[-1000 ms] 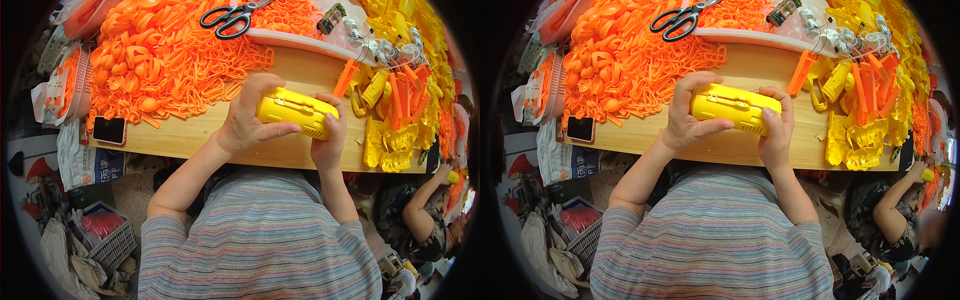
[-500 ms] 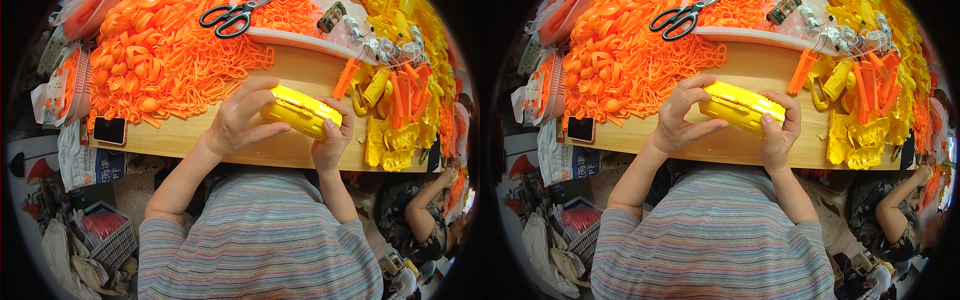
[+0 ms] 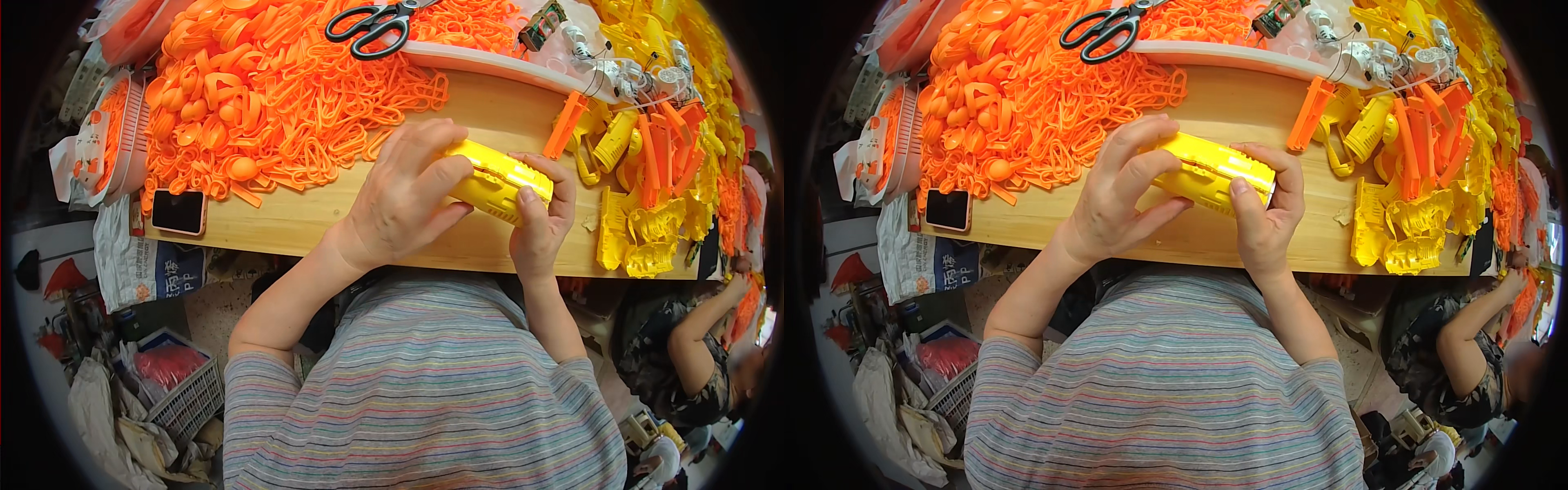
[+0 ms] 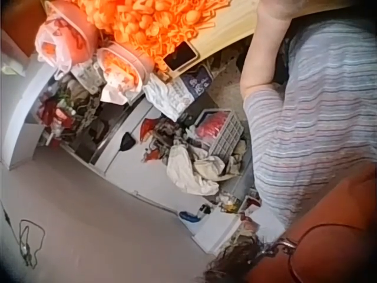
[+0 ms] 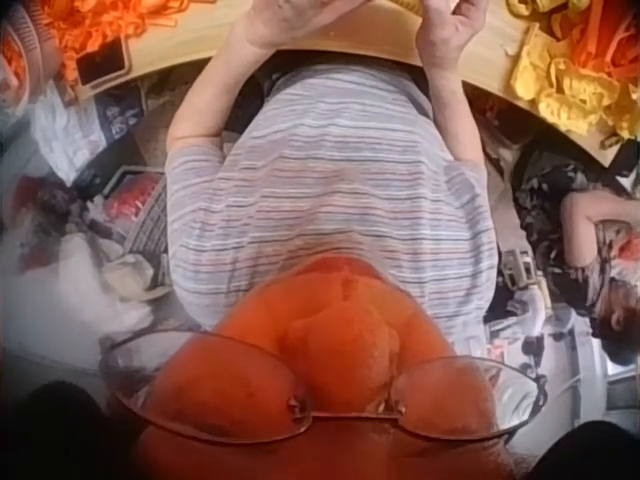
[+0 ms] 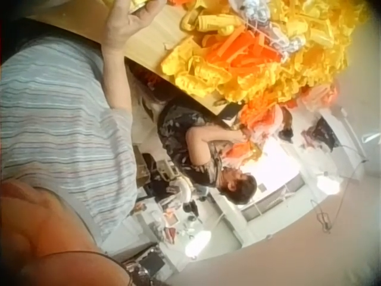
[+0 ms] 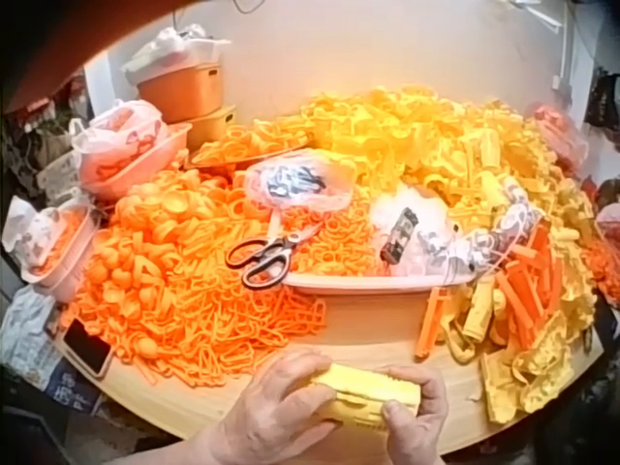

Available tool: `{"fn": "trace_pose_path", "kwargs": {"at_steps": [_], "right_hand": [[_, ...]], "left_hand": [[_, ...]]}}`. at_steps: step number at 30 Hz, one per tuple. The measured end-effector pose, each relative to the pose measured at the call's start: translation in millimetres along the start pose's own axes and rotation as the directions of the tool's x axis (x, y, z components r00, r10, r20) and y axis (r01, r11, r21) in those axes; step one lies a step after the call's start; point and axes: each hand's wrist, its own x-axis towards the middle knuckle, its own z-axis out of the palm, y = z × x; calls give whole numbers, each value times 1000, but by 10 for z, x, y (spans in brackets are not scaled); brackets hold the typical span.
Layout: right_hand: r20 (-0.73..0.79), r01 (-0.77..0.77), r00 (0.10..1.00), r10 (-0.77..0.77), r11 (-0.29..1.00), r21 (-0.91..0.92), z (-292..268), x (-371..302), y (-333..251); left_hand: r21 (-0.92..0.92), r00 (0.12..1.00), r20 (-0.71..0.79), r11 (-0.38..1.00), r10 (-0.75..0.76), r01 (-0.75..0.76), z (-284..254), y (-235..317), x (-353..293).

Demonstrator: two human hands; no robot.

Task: Assembling plastic toy blasters by combining colored casing parts and applying decorative stickers.

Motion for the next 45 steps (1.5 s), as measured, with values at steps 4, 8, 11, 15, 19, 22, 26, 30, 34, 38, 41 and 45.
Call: {"fn": "trace_pose_path", "kwargs": {"at_steps": [4,8,11,15,19,22,26,30,34,38,41,45], "right_hand": [[-8,36,999,-36,999,16,39,-7,-25],[-9,62,998,-63,998,-27,75,-10,-80],[-33,-29,999,30,999,22,113,-2,-149],[-58,-36,998,36,999,-6,136,7,-155],[-82,-99,991,105,992,76,104,42,-48],[-69,-120,990,124,991,57,74,32,-18],[-57,-191,979,197,977,96,99,38,-99],[-15,-155,988,155,988,21,94,58,-87],[96,7,995,5,993,-121,49,37,-69],[261,106,961,-90,993,-49,-26,12,25],[374,161,925,-61,957,-243,-100,10,32],[374,231,922,-101,918,-322,-99,32,0]], "left_hand": [[11,1000,-3,999,-31,31,-24,78,71],[73,998,24,996,-56,54,-59,136,151],[113,997,67,993,-50,42,-98,143,213],[87,987,146,994,-73,60,-148,141,275],[116,980,182,991,-85,65,-167,146,346],[78,965,235,992,-119,103,-186,131,369],[44,927,317,980,-199,195,-239,114,388],[22,902,355,967,-244,253,-254,91,383],[-21,922,322,972,-215,234,-251,80,355],[-68,900,367,958,-236,279,-297,28,339],[-90,903,362,956,-229,279,-295,25,336],[-108,910,350,955,-224,277,-297,41,335]]}}
